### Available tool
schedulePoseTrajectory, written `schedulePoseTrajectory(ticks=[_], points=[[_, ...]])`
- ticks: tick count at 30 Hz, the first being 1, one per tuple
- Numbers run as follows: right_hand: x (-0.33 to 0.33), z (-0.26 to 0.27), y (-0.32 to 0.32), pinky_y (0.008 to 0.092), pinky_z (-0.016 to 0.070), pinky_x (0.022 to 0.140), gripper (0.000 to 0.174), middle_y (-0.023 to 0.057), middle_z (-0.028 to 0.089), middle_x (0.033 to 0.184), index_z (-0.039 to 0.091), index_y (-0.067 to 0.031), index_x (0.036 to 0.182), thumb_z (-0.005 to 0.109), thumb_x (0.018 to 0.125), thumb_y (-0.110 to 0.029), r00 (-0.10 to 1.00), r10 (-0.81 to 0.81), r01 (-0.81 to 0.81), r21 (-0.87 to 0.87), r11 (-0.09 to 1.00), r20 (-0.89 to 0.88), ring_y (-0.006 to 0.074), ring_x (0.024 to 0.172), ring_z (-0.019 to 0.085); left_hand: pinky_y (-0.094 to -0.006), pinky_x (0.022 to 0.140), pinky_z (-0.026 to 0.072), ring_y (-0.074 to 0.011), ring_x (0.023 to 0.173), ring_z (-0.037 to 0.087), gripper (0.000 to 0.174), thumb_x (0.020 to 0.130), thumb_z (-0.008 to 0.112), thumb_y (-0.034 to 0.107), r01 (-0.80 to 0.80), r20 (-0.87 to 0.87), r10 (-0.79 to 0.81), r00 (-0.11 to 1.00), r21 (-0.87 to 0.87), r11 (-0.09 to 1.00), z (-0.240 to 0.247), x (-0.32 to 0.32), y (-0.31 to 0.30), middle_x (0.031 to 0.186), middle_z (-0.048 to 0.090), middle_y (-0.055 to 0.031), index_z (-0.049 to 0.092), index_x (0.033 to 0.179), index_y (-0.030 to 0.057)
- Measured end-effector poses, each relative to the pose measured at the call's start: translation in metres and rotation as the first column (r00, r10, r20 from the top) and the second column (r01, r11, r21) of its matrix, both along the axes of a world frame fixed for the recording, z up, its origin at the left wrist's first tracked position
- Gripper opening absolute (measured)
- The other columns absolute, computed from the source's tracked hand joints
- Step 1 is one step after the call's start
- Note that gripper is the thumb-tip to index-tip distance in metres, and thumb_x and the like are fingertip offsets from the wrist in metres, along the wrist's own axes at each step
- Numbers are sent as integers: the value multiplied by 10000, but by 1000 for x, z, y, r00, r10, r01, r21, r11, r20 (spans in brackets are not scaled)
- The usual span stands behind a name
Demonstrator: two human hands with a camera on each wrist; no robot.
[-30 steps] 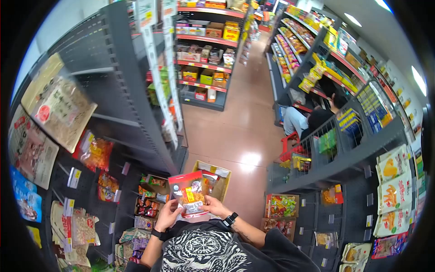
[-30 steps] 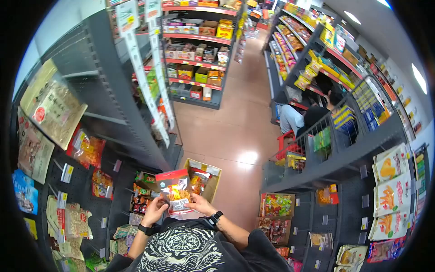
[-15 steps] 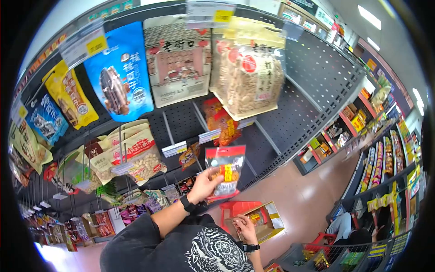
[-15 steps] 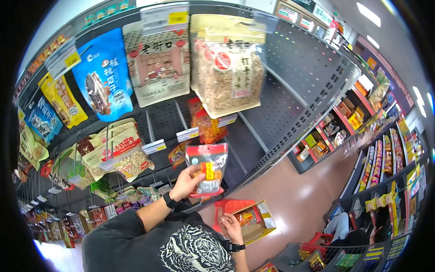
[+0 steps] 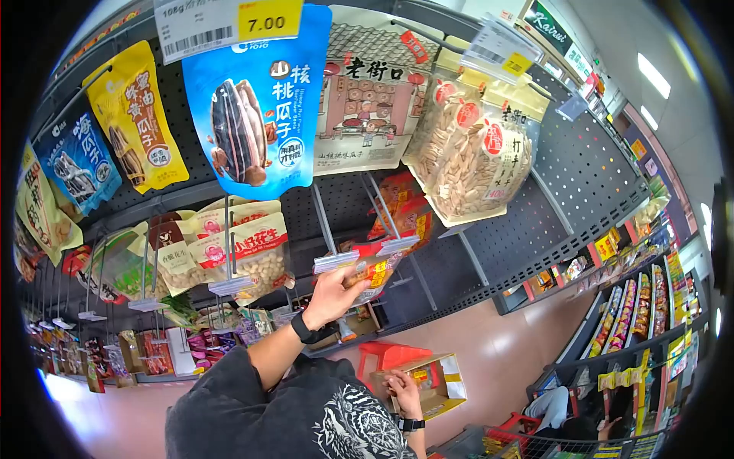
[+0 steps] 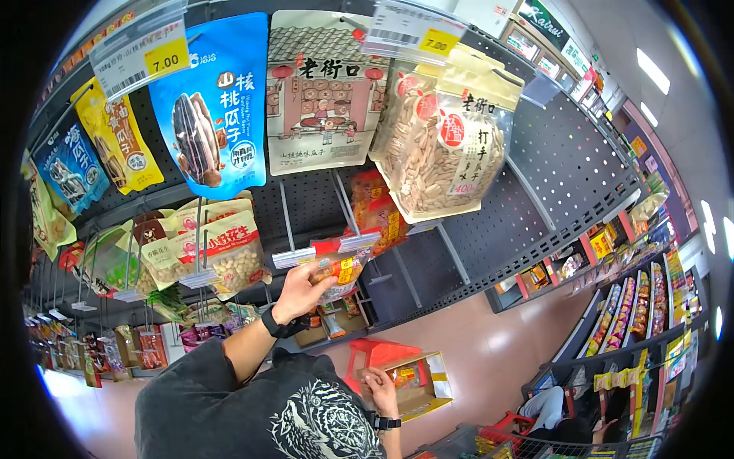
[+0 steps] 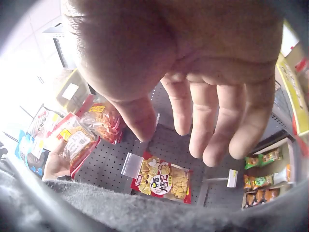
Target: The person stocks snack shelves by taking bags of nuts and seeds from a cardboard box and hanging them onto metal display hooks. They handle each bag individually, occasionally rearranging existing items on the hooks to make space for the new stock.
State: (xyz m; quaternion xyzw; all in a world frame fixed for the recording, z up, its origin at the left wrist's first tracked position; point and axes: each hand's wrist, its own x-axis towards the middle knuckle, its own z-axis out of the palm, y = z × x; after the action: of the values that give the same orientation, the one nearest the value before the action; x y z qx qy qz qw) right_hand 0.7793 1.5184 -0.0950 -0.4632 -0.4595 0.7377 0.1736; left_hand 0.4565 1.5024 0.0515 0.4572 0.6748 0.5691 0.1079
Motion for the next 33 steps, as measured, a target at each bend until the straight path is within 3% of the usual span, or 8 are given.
schedulePoseTrajectory(ticks=[7,13,19,25,26,27,31,33], points=[[10,-8,-1,236,508,684,303,74,648,1016,510,-18,1180,573,900,-114,997,40,-40,-4,999,61,147,864,633,-311,722,475,-173,769,613,352,830,657,244,58,337,-36,941,-54,997,17,2,9,874,652,-100,605,1079,0],[9,-7,0,243,512,692,322,83,647,1014,499,-6,1194,572,900,-117,991,74,-74,-11,997,107,152,871,630,-317,592,447,-137,603,566,385,813,665,299,52,298,-18,954,-107,993,-3,7,13,674,608,-102,625,1033,-14],[9,-7,4,249,511,696,320,82,646,1012,497,0,1190,569,900,-114,991,76,-76,-4,997,113,154,872,629,-258,619,475,-78,672,575,397,823,683,229,19,274,-16,962,-6,1000,-3,8,13,794,645,-70,599,1089,-54],[10,-13,4,214,449,610,324,59,629,949,502,11,1171,586,893,-133,995,90,-89,-42,995,35,98,721,536,-325,803,450,-195,899,569,287,860,631,269,-88,376,34,926,125,988,-33,-20,40,968,611,-100,603,1014,29],[10,-16,3,236,479,651,360,52,615,1000,501,-4,1198,593,892,-170,990,120,-121,2,993,71,125,854,568,-316,759,455,-167,836,555,251,883,607,267,-139,15,139,990,171,975,-18,-34,44,917,605,-71,595,971,32],[11,-24,2,247,485,678,383,37,601,1036,508,-24,1213,602,888,-203,983,133,-151,147,977,122,125,939,562,-305,706,454,-147,786,539,237,899,589,244,-146,321,86,943,168,975,-12,-39,52,892,601,-42,603,997,30],[11,-14,-5,246,472,679,362,32,605,982,515,-27,1184,601,883,-208,990,93,-98,54,994,103,112,884,571,-280,796,433,-142,864,565,286,875,617,172,-188,402,102,910,180,966,-63,-108,90,989,627,-72,582,1092,-11],[17,-27,-11,239,456,681,337,29,604,968,525,-48,1182,596,887,-192,992,54,-61,60,996,110,105,875,572,-308,828,435,-158,899,565,347,871,618,153,-157,258,96,961,228,961,-87,-135,97,1033,607,-90,520,1155,-22]])
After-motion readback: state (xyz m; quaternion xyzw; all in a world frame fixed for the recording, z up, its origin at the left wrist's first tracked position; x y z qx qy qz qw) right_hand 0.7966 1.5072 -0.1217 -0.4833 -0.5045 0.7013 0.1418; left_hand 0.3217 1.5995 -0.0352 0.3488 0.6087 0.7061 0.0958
